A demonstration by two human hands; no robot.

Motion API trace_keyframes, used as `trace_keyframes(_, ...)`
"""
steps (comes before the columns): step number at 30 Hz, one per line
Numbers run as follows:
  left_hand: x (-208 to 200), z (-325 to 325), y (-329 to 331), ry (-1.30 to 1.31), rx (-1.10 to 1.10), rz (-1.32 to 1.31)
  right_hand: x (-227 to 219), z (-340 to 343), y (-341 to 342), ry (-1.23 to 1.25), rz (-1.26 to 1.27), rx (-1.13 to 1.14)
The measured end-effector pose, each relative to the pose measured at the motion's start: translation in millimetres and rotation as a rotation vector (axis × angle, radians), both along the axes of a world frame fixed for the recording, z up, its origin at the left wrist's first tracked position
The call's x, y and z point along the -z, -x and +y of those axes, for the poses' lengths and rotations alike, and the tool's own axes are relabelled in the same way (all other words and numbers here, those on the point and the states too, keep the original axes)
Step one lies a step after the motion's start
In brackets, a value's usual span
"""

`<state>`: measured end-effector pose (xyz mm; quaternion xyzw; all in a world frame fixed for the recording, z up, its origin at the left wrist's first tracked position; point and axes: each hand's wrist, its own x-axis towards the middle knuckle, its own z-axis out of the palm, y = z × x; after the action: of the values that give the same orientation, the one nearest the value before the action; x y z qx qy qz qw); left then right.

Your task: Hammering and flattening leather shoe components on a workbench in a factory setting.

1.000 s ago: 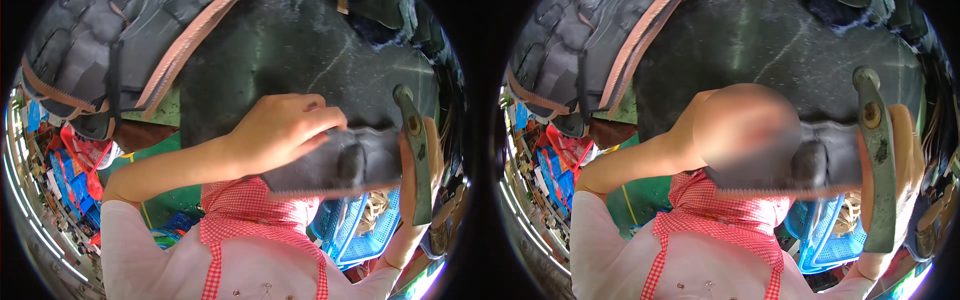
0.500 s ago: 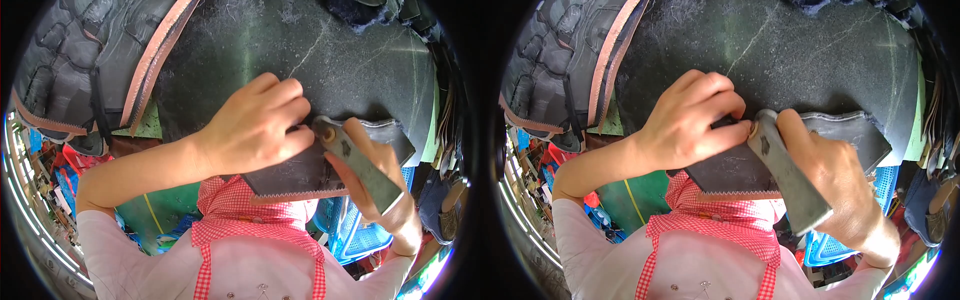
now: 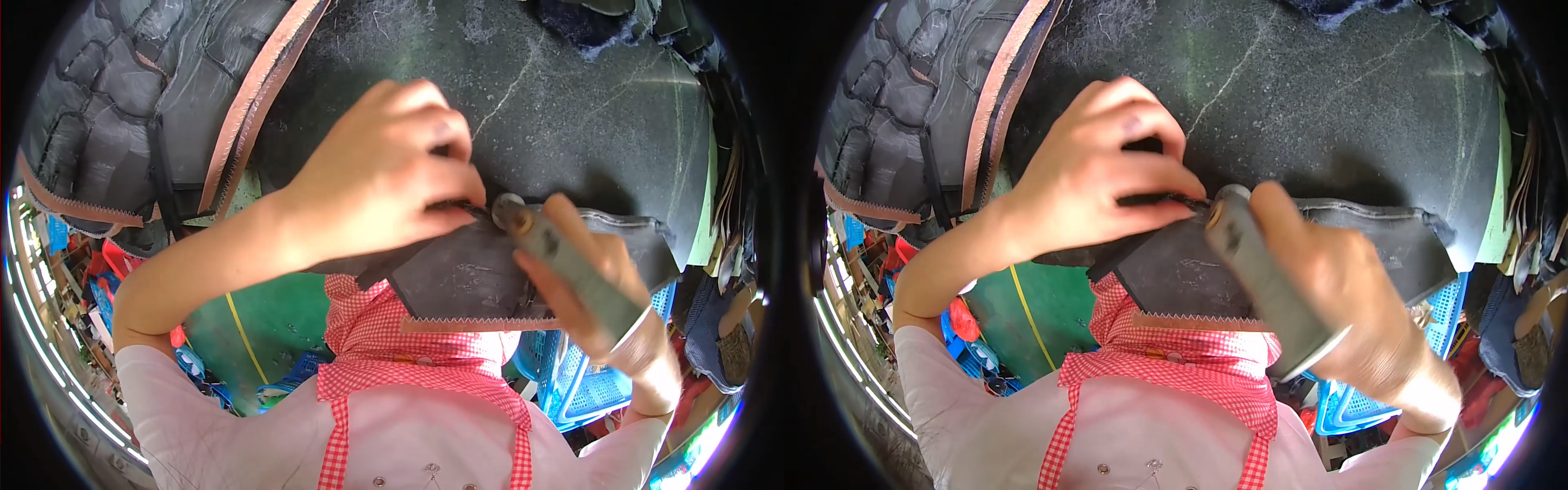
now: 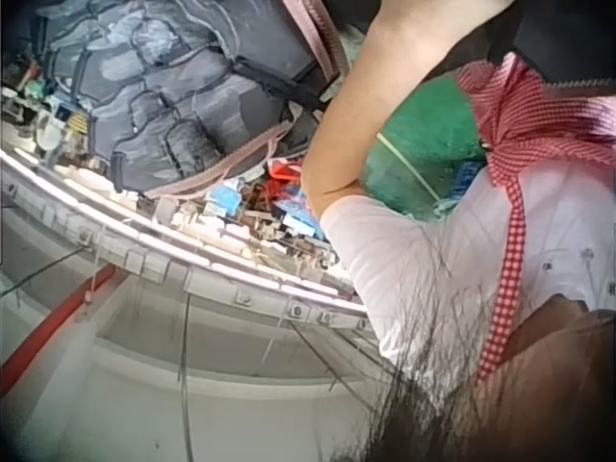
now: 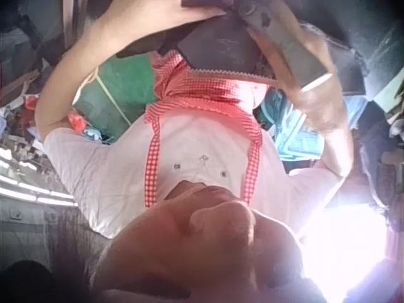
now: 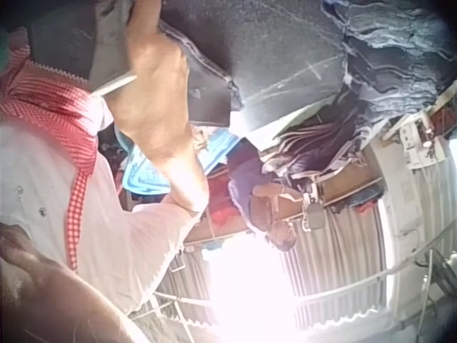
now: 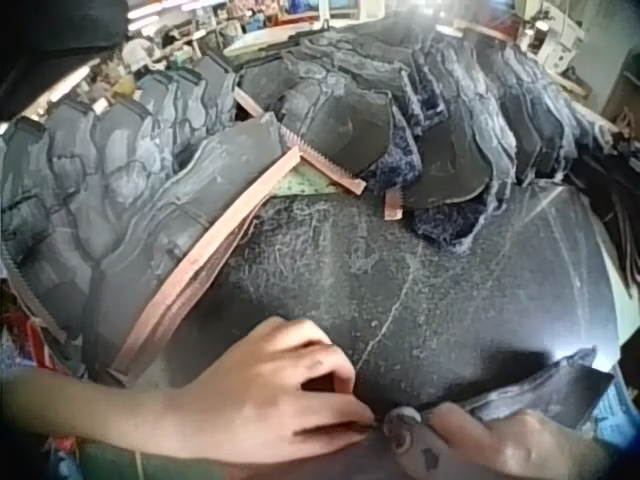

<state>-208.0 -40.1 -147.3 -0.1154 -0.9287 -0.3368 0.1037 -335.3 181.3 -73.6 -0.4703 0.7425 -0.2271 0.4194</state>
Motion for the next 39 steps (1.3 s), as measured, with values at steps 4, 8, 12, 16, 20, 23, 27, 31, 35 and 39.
trace_keyframes(4, -1.0, -0.8, -10.6, 0.115, 0.039, 0.052, 8.8, -7.2, 0.2, 0.294, 0.040, 0.121)
trace_keyframes(8, -2.1, -1.9, -9.2, 0.099, 0.029, 0.033, -4.1, -10.6, -4.4, 0.003, 0.014, 0.030)
trace_keyframes(12, 2.9, -0.9, -13.1, 0.092, 0.012, 0.054, 14.0, -5.6, 0.6, 0.230, 0.082, 0.078)
trace_keyframes(16, 0.9, 0.4, -12.6, 0.058, -0.030, 0.043, 5.8, -8.2, -20.8, -0.006, 0.072, 0.049)
trace_keyframes(20, 5.7, 0.7, -20.2, 0.056, -0.096, 0.030, 12.3, -9.4, -4.1, 0.209, 0.087, 0.060)
trace_keyframes(23, 2.5, 4.0, -18.6, 0.196, -0.034, 0.133, 4.1, -8.7, -13.4, 0.102, 0.092, 0.027)
trace_keyframes(27, 0.1, -0.6, -27.0, 0.147, -0.251, 0.054, 14.0, -11.5, -13.9, 0.177, 0.100, -0.064)
trace_keyframes(31, 9.1, 14.8, -44.7, -0.002, -0.317, 0.012, 23.7, -2.2, -17.7, 0.375, 0.055, 0.057)
trace_keyframes(35, 10.8, 26.4, -48.5, -0.015, -0.372, 0.013, 14.6, -4.3, -16.9, 0.299, 0.020, 0.131)
trace_keyframes(39, 6.4, 37.0, -50.1, 0.122, -0.381, 0.057, 17.1, -7.8, -21.1, 0.218, 0.054, 0.126)
